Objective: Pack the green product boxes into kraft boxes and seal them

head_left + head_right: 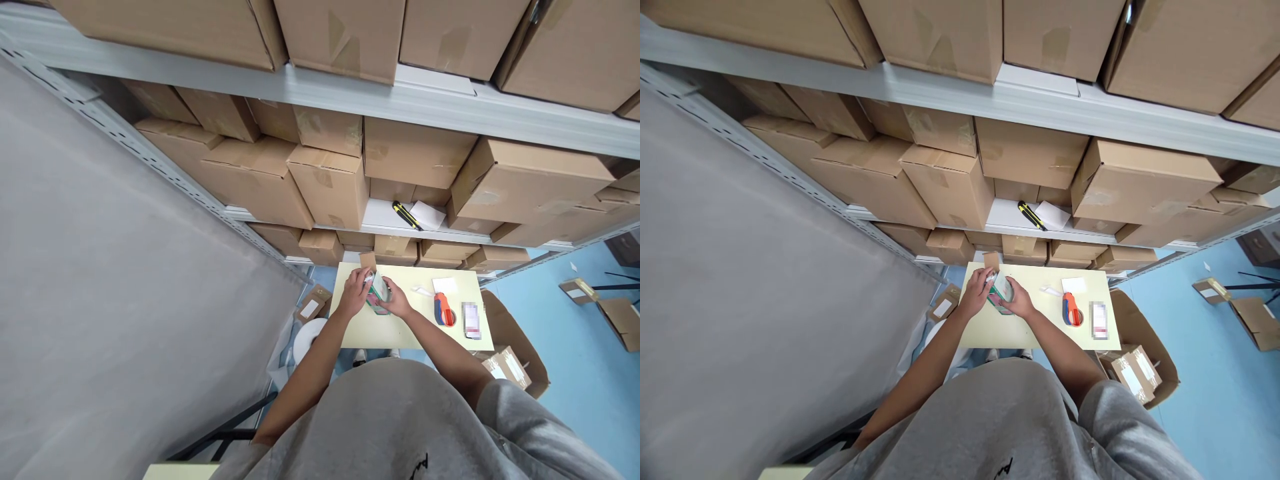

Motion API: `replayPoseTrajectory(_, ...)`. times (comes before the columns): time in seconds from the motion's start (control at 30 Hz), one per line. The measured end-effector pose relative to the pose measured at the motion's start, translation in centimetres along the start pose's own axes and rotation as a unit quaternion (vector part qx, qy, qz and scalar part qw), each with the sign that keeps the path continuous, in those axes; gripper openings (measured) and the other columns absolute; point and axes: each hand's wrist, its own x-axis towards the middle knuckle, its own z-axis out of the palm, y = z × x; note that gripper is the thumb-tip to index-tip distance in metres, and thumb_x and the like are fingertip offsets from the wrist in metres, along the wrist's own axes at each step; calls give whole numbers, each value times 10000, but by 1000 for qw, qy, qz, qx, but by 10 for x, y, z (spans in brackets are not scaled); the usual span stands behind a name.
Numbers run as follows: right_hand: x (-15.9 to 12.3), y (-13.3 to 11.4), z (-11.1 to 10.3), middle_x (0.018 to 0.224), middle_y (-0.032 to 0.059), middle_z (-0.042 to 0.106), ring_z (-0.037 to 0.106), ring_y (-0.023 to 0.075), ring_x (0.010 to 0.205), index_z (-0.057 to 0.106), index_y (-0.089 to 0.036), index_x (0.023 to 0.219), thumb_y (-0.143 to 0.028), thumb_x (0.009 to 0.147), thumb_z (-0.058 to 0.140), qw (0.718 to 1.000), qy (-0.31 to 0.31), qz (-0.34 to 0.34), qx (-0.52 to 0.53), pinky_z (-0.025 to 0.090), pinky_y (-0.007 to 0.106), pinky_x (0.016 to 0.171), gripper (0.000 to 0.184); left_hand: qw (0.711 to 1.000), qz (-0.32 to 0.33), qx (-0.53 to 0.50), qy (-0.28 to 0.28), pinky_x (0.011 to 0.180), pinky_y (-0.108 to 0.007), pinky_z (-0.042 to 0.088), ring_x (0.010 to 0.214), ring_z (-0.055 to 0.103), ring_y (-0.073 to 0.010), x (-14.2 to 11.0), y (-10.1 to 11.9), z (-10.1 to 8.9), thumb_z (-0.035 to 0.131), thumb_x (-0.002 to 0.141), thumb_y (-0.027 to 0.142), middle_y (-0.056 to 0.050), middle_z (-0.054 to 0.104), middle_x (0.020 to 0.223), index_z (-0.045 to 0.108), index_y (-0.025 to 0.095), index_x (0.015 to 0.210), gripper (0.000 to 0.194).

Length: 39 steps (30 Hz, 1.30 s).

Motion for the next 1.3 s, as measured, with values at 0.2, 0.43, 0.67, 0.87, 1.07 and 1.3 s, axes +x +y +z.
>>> replayPoseTrajectory(0.2, -1, 2, -1, 1413, 59, 751, 733, 329, 1232, 584, -314, 1559, -379, 748, 845, 999, -14, 12, -43, 582, 507, 1092, 854, 999, 8, 35, -21, 1250, -504, 430, 1420, 548, -317, -3, 5, -2, 622, 1061, 501, -136, 532, 1470, 607, 300, 1579, 556)
replayPoseTrajectory(0.43, 2, 1, -5, 1480, 73, 727, 723, 311, 1285, 555, -295, 1600, -358, 753, 842, 997, -25, 20, -66, 566, 496, 1141, 897, 997, -77, 17, -8, 1282, -523, 419, 1528, 437, -372, -6, 5, 0, 811, 916, 633, -110, 406, 1616, 703, 366, 1509, 659)
replayPoseTrajectory(0.67, 8, -5, -10, 1562, 88, 678, 696, 324, 1348, 560, -275, 1616, -349, 751, 844, 996, -20, -2, -83, 548, 510, 1185, 914, 985, -138, -103, 14, 1308, -449, 415, 1495, 516, -265, 2, 6, 7, 508, 1113, 573, -116, 658, 1431, 693, 321, 1536, 526)
replayPoseTrajectory(0.87, 20, -13, -14, 1562, 75, 675, 658, 332, 1400, 582, -302, 1620, -355, 766, 859, 998, -31, -15, -60, 525, 491, 1206, 899, 984, -125, -124, 8, 1274, -429, 460, 1381, 639, -285, 6, 6, 3, 869, 881, 497, -94, 635, 1412, 696, 324, 1532, 696)
replayPoseTrajectory(1.07, 18, 4, -14, 1597, 106, 611, 555, 318, 1502, 600, -291, 1599, -520, 840, 857, 999, 34, 6, 24, 413, 488, 1302, 833, 940, -225, -211, 145, 1072, -450, 618, 1137, 745, -259, 0, -5, 20, 903, 807, 390, -74, 770, 1219, 719, 279, 1486, 712)
replayPoseTrajectory(1.3, -8, 49, 3, 1615, 135, 616, 582, 299, 1492, 596, -248, 1586, -713, 998, 570, 961, 173, 185, 113, 518, 472, 1210, 750, 827, -374, -351, 229, 774, -426, 704, 1005, 805, -272, -24, -13, 39, 864, 870, 461, -135, 806, 1223, 721, 201, 1379, 589)
